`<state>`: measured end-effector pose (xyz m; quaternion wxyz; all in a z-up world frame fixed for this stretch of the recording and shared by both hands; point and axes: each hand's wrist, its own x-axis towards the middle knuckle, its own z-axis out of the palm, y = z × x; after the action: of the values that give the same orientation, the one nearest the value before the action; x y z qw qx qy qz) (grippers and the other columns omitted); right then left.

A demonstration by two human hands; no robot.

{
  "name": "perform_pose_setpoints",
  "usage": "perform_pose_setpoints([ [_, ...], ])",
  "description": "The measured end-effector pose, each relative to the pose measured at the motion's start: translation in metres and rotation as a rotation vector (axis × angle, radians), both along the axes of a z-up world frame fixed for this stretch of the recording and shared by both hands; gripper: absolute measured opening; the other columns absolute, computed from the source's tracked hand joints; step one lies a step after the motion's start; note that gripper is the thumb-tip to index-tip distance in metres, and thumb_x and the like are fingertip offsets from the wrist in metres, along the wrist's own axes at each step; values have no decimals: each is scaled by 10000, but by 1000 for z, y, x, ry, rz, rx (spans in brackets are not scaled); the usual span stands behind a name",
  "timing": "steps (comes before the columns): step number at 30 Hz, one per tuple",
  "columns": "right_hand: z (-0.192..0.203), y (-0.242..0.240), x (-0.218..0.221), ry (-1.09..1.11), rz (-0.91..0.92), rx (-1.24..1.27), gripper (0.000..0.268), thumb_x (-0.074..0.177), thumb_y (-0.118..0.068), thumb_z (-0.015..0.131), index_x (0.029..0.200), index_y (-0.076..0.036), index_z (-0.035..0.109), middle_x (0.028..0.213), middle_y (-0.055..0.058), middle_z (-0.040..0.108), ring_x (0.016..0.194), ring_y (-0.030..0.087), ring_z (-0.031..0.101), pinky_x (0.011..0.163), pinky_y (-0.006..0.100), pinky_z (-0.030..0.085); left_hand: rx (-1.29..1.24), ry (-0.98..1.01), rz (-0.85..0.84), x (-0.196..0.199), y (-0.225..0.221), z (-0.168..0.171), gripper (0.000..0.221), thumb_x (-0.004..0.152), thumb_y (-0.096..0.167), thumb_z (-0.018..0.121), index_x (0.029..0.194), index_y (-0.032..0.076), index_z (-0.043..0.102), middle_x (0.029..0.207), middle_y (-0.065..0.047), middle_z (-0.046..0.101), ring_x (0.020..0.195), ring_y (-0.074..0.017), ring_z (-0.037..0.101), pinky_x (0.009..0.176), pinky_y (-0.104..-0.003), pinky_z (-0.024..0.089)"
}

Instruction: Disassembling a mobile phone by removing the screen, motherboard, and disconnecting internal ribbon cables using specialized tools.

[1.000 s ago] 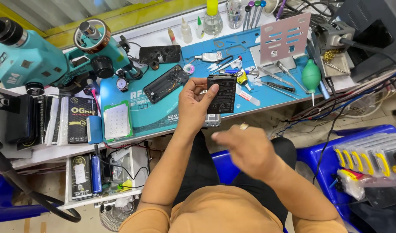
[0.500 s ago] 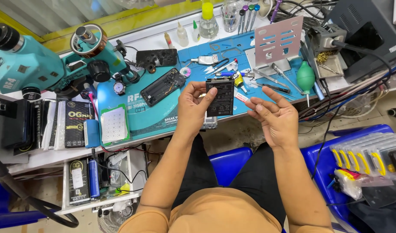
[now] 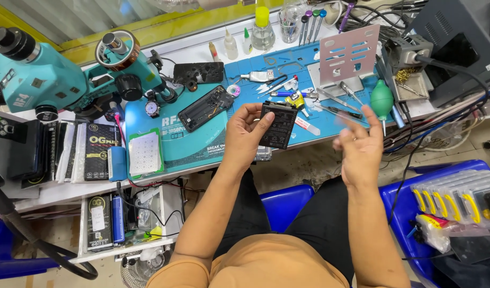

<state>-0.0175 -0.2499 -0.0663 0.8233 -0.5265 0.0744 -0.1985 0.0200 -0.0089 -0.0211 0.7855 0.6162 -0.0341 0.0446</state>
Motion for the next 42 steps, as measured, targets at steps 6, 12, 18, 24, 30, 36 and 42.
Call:
perform_pose_setpoints([
  [6, -23, -19, 7, -30, -61, -253, 341, 1148, -265, 605, 942, 0, 667, 545, 63, 502, 506, 138, 567, 779, 355, 639, 42, -25, -13, -10, -13, 18, 265, 950, 201, 755, 1130, 18, 691, 923, -116, 734, 860, -156, 741, 716, -319, 627],
  [12, 43, 12, -5, -288, 106, -519, 529, 1038, 86, 572, 1520, -27, 385, 1538, 192, 469, 1227, 341, 645, 932, 389, 599, 59, -7, -49, -17, -23, 14, 283, 922, 191, 784, 1123, 8, 705, 899, -102, 734, 886, -147, 736, 757, -313, 620],
  [18, 72, 35, -8, -445, -3, -993, 263, 972, -117, 774, 1214, -23, 732, 1412, 183, 580, 1398, 442, 508, 1084, 532, 483, 105, -8, -88, -22, -28, 16, 278, 919, 178, 788, 1133, 14, 721, 885, -94, 743, 908, -129, 721, 770, -297, 606],
  [24, 79, 46, -4, -454, -30, -1073, 201, 974, -99, 780, 1158, -21, 759, 1390, 189, 585, 1411, 459, 473, 1087, 566, 459, 132, 5, -111, -24, -27, 13, 266, 939, 207, 772, 1133, 28, 740, 904, -98, 759, 926, -105, 693, 765, -303, 604],
  [30, 73, 44, -1, -406, 10, -1036, 181, 968, -113, 784, 1137, -50, 769, 1366, 147, 607, 1411, 424, 489, 1084, 527, 466, 141, -3, -122, -25, -27, 13, 279, 955, 211, 754, 1154, 15, 741, 925, -135, 766, 943, -147, 710, 785, -339, 598],
  [36, 67, 43, -2, -389, 29, -1038, 194, 968, -102, 778, 1158, -63, 769, 1370, 163, 608, 1413, 447, 484, 1071, 534, 466, 136, -8, -122, -24, -28, 7, 269, 954, 210, 756, 1150, 25, 748, 931, -128, 769, 958, -146, 704, 801, -338, 593],
  [42, 50, 42, -6, -331, 26, -992, 411, 968, -156, 776, 1355, -69, 667, 1412, 170, 582, 1387, 434, 514, 1055, 553, 497, 87, 13, -111, -22, -27, 2, 252, 944, 186, 757, 1129, 16, 745, 911, -113, 753, 899, -136, 710, 796, -336, 603],
])
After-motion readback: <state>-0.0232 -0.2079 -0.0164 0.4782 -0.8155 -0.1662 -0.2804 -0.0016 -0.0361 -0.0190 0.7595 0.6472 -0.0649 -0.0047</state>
